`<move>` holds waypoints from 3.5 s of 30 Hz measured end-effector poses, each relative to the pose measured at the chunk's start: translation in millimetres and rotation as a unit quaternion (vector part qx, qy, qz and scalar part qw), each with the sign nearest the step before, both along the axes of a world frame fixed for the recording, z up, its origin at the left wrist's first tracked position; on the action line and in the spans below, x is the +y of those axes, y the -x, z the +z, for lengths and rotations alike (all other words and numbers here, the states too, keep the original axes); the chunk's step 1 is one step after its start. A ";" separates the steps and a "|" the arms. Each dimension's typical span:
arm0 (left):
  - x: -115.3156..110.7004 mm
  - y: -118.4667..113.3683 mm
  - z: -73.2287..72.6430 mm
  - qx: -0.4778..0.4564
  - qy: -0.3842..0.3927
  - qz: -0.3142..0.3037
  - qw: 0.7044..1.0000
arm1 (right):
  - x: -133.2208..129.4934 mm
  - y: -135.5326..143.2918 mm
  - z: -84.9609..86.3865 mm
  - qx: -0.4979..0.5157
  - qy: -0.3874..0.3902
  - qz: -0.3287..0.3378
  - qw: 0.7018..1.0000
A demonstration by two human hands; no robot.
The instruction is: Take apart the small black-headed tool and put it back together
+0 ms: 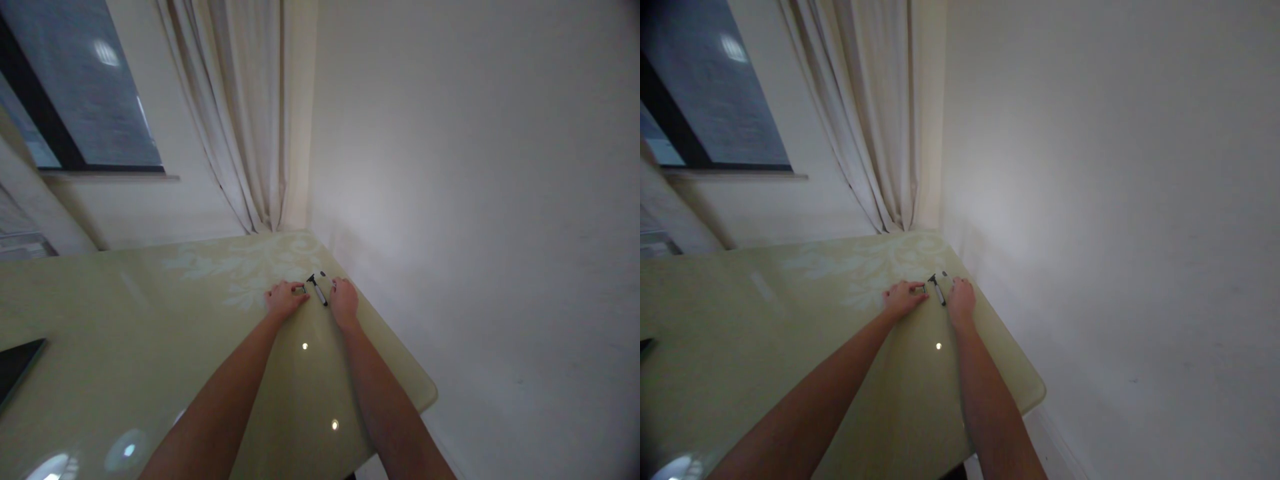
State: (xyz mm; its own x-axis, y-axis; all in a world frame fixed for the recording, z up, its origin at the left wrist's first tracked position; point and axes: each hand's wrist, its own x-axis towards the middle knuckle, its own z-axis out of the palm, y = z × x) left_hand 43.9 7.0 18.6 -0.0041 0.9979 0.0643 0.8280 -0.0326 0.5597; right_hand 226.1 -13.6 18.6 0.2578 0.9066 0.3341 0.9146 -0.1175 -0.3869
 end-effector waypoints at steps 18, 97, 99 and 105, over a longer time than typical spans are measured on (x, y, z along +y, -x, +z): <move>-5.3 2.1 -3.4 0.008 -0.020 -0.023 1.000 | 5.6 -0.3 -16.8 -0.024 -0.034 0.020 0.999; -44.6 174.3 4.4 0.094 -0.038 -0.037 0.994 | -16.1 30.1 4.8 -0.087 0.021 0.031 0.995; -48.5 210.4 3.1 0.088 -0.032 -0.003 0.996 | -14.6 31.5 5.3 -0.089 0.019 0.031 0.995; -61.8 259.0 0.8 0.074 -0.011 0.019 0.997 | -17.4 37.4 15.9 -0.085 0.022 0.036 0.995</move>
State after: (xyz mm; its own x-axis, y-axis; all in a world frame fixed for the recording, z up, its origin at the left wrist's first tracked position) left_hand -215.1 -54.8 19.4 -0.0308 0.9955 0.0894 0.9022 -0.0108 0.4311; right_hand 188.8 -31.0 34.5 0.1341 0.9352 0.3278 0.9732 -0.0620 -0.2215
